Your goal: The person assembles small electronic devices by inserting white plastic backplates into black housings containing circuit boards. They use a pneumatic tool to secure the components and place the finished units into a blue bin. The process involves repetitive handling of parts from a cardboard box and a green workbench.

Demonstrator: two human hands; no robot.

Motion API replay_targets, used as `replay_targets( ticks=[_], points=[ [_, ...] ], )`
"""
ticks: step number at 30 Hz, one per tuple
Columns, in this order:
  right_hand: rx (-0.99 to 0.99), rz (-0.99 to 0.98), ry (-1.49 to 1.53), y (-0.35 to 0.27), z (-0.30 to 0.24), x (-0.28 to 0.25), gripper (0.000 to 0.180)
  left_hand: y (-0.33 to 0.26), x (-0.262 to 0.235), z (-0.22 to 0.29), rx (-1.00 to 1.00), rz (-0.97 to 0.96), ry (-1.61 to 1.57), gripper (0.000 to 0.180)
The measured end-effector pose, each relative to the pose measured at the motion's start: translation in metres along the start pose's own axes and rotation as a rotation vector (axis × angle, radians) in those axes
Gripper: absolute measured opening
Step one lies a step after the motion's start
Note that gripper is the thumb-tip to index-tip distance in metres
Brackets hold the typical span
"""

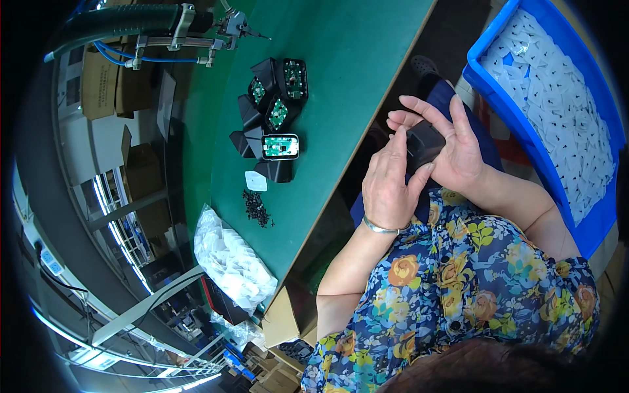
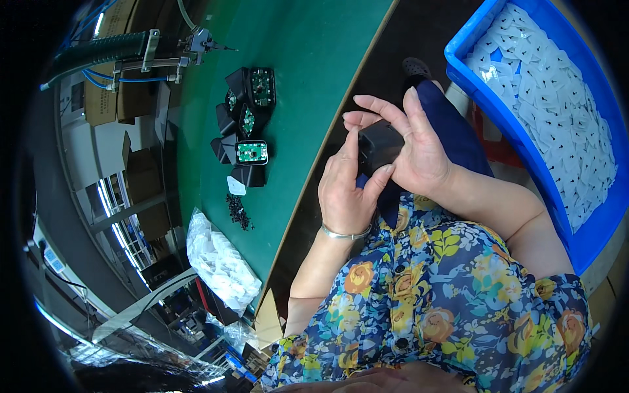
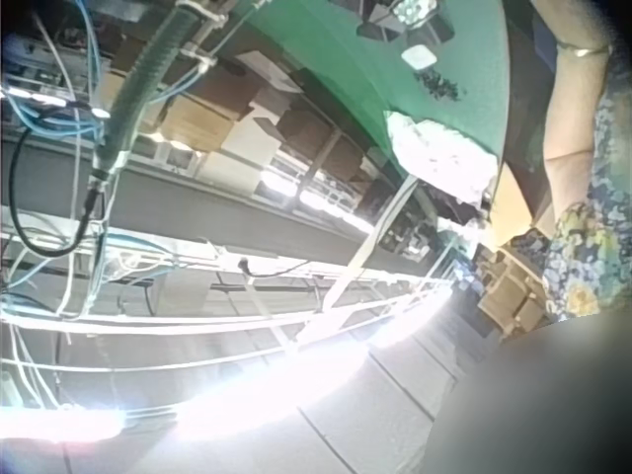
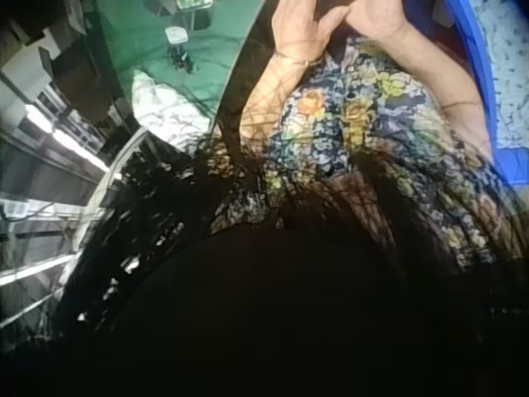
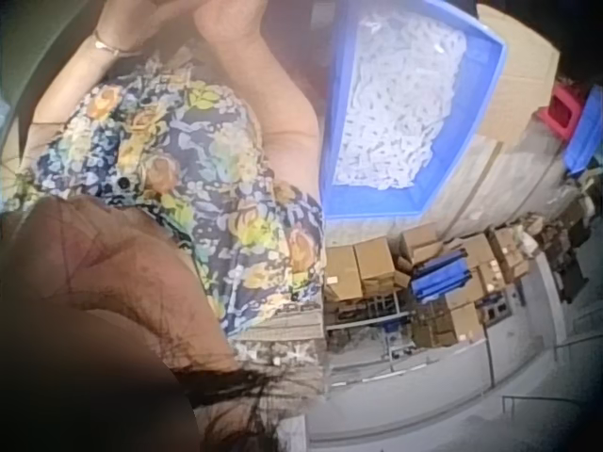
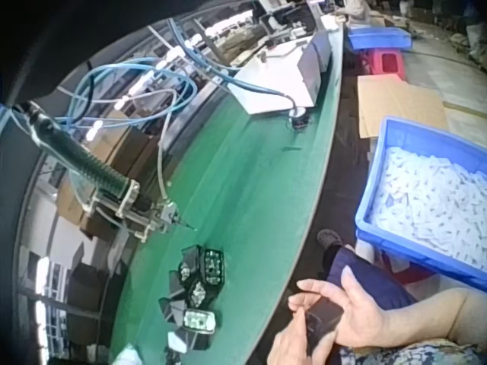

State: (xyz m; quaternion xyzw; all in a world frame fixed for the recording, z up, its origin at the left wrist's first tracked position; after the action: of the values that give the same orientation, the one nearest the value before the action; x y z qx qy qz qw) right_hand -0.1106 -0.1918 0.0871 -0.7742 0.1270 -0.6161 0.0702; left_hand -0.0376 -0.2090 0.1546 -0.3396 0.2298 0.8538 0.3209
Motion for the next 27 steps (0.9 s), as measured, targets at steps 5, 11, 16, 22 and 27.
replay_targets(
  ticks=[5, 11, 16, 22, 27],
  points=[
    [-0.02, -0.066, -0.076, -0.002, 0.0, 0.011, 0.076, -0.002, -0.004, 0.005, 0.07, 0.002, -0.025, 0.074],
    [0.05, -0.037, -0.251, -0.004, 0.004, 0.021, 0.079, -0.002, -0.001, -0.014, 0.014, -0.034, -0.256, 0.071],
    [-0.215, -0.302, -1.061, 0.0, -0.004, 0.038, 0.065, -0.015, 0.01, -0.042, -0.36, 0.026, -1.158, 0.071],
    [-0.268, -0.365, -1.531, -0.009, 0.011, 0.044, 0.05, -0.021, 0.004, -0.053, -0.332, 0.108, -1.391, 0.059],
    [-0.348, -0.41, -1.703, -0.006, 0.015, 0.067, 0.048, -0.017, -0.018, -0.056, -0.308, 0.299, -1.187, 0.043]
  ],
)
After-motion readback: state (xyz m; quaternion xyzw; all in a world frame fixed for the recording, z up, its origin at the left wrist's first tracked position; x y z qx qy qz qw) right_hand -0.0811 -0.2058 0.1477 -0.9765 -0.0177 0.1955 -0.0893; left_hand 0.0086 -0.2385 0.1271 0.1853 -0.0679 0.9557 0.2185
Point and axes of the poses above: each hand's wrist, its own y-axis towards the middle knuckle, its own x-axis out of the palm, z = x × y, the point moved 9 cm from there along y, towards the middle knuckle, and after that the axes turned 3 degrees about -y, right-handed, at the moved point
